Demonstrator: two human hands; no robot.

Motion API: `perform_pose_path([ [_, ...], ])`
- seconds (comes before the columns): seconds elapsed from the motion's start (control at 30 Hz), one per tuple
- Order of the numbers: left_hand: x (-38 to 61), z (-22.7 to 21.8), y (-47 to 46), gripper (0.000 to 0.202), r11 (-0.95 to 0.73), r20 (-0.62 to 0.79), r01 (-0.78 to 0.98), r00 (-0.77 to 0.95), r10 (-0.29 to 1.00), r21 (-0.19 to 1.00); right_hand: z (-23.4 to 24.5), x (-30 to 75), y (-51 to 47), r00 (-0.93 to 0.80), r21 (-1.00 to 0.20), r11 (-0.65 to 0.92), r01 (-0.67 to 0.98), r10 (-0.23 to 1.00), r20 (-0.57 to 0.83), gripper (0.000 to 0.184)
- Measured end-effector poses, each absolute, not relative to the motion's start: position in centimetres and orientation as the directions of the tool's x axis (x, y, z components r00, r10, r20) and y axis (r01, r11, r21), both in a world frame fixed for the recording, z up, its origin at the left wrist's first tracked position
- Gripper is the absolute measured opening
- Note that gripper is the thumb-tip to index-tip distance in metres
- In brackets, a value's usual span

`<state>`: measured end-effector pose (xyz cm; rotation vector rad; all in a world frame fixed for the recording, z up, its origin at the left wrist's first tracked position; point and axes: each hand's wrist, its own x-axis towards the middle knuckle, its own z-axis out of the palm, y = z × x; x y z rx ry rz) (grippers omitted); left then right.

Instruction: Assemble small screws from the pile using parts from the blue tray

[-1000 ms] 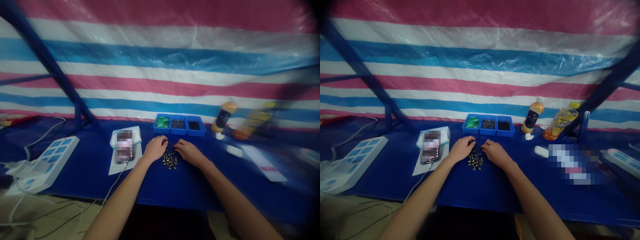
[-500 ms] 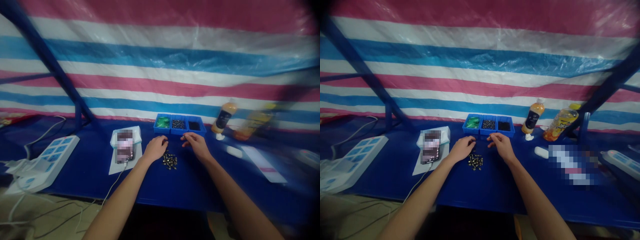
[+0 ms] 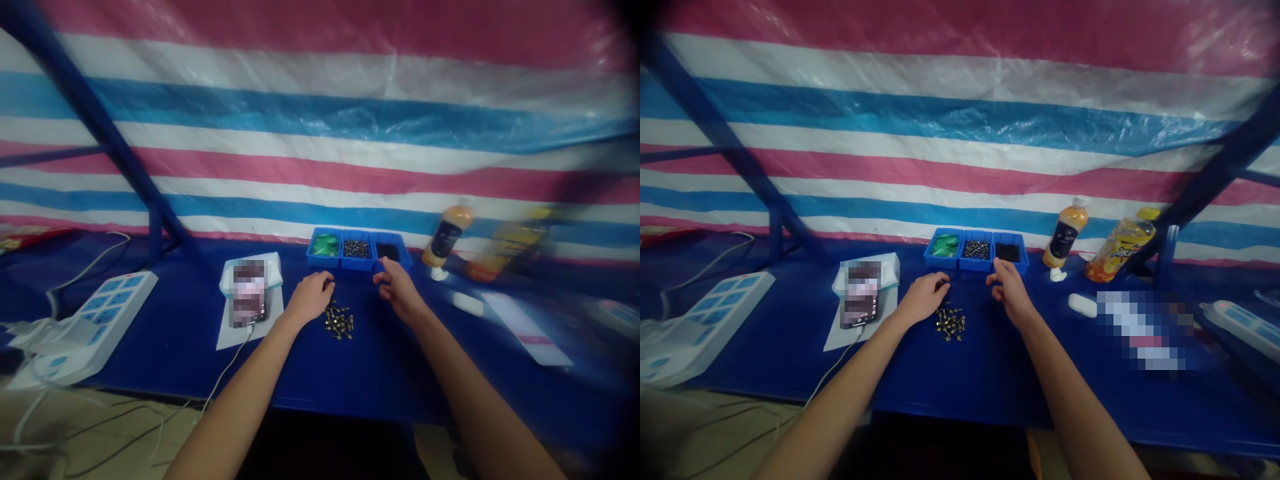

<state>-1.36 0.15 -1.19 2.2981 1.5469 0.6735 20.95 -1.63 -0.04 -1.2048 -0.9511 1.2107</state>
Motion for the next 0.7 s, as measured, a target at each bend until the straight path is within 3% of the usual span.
perform_pose_path([
  [0.07,-1.3,-1.2,0.1,0.023,-0.377,0.214,0.792,0.310,0.926,0.481,-0.1,21.7,-1.6,0.155,-0.996,-0.069,-0.062,0.985,-0.078,0.041],
  [0.13,-1.3,-1.1,0.1,0.023,-0.372,0.212,0.795,0.306,0.928,0.480,-0.4,22.3,-1.7,0.087,-0.989,-0.010,0.146,0.996,0.003,0.034],
  [0.27,-1.3,-1.2,0.1,0.024,-0.382,0.223,0.790,0.311,0.924,0.479,-0.8,21.9,-2.4,-0.257,-0.795,0.338,0.504,0.937,0.235,0.019],
  [0.4,-1.4,-1.2,0.2,0.025,-0.391,0.234,0.789,0.316,0.920,0.473,-1.2,19.7,-2.9,-0.516,-0.578,0.604,0.549,0.789,0.335,0.031],
  [0.53,-1.4,-1.2,0.3,0.026,-0.386,0.231,0.801,0.312,0.922,0.458,-1.4,18.3,-2.7,-0.642,-0.399,0.698,0.594,0.711,0.288,0.042],
  [0.7,-1.4,-1.0,0.2,0.028,-0.382,0.236,0.803,0.304,0.923,0.457,-1.7,18.1,-2.0,-0.663,-0.362,0.696,0.620,0.712,0.233,0.046],
])
